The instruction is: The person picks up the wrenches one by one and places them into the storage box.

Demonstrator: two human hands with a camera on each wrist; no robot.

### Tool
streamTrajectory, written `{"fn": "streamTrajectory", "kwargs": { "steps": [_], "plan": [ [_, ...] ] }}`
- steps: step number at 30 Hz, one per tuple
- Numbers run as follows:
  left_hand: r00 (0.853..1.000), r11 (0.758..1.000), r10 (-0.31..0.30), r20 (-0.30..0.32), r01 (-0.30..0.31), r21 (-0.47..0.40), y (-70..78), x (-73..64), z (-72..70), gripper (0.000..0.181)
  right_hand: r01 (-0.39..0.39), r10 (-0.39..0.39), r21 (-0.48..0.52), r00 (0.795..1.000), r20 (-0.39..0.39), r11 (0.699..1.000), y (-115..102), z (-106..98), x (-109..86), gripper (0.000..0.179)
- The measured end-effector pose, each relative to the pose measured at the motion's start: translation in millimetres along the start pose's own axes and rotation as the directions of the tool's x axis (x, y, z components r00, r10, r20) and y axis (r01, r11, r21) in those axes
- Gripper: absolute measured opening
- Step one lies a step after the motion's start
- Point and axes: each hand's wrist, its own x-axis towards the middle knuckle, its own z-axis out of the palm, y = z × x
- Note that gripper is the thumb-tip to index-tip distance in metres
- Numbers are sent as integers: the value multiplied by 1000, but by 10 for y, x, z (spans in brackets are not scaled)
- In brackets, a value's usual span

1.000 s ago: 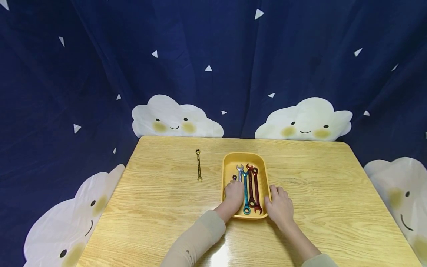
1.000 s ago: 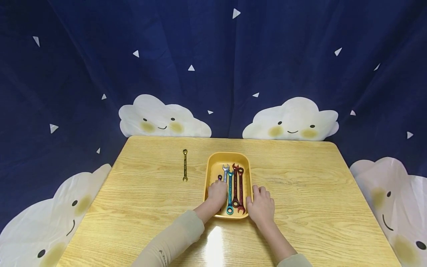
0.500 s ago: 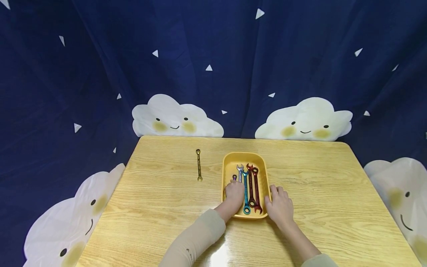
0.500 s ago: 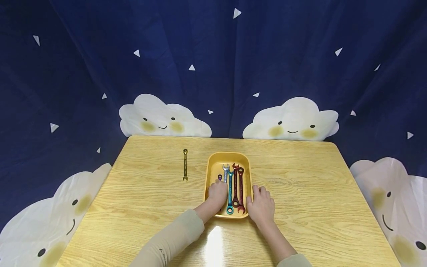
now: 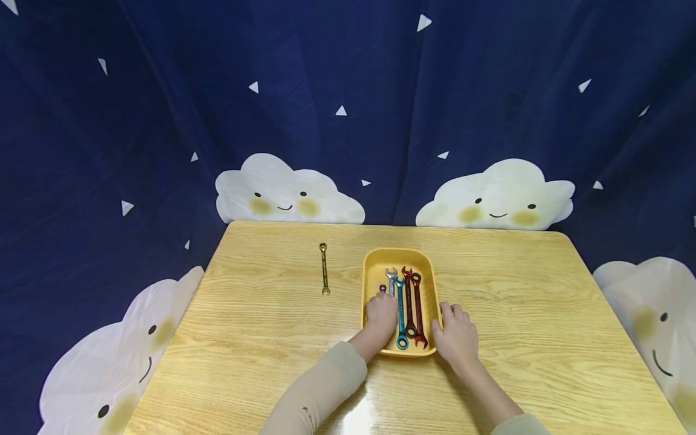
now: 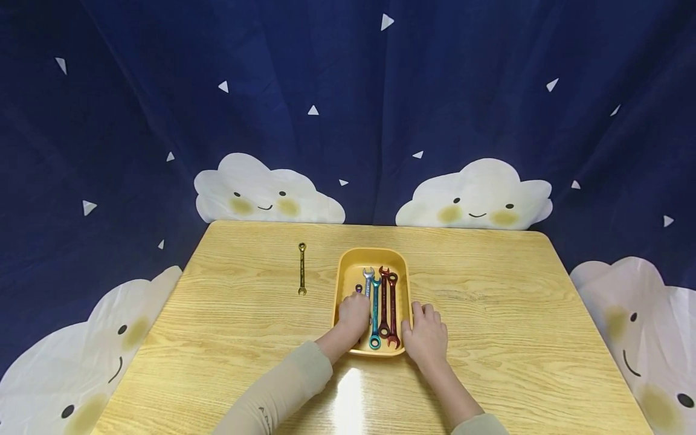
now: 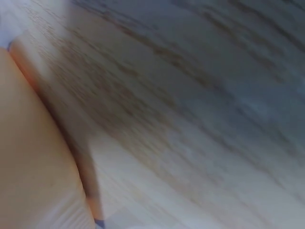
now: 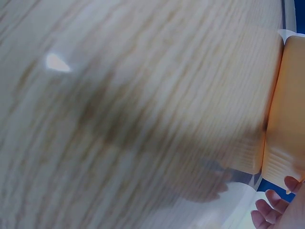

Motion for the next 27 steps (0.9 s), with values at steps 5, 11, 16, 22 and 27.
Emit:
{"fn": "streamTrajectory", "kwargs": {
  "steps": [5, 11, 16, 22, 27],
  "plan": [
    [998, 1000, 15, -62, -15, 9, -16, -3, -5, 8, 1, -1, -4, 1000, 2, 1000, 4, -1, 0, 41],
    [994, 999, 30, -101, -27, 29, -40, 0, -29, 10, 4, -4, -4, 1000, -2, 1000, 5, -4, 0, 42],
    [996, 999, 48, -79, -47, 21, -80, 6, -72, 30, 7, -7, -4, 1000, -10, 1000, 10, -1, 1, 40],
    [988, 995, 98, -122, -101, -20, -135, 12, -122, 41, 11, -11, -4, 1000, -16, 1000, 17, 6, 6, 40],
    [973, 989, 142, -183, -147, -14, -171, 20, -103, 40, 10, -10, -3, 1000, -17, 1000, 22, 12, 5, 39]
  ]
}}
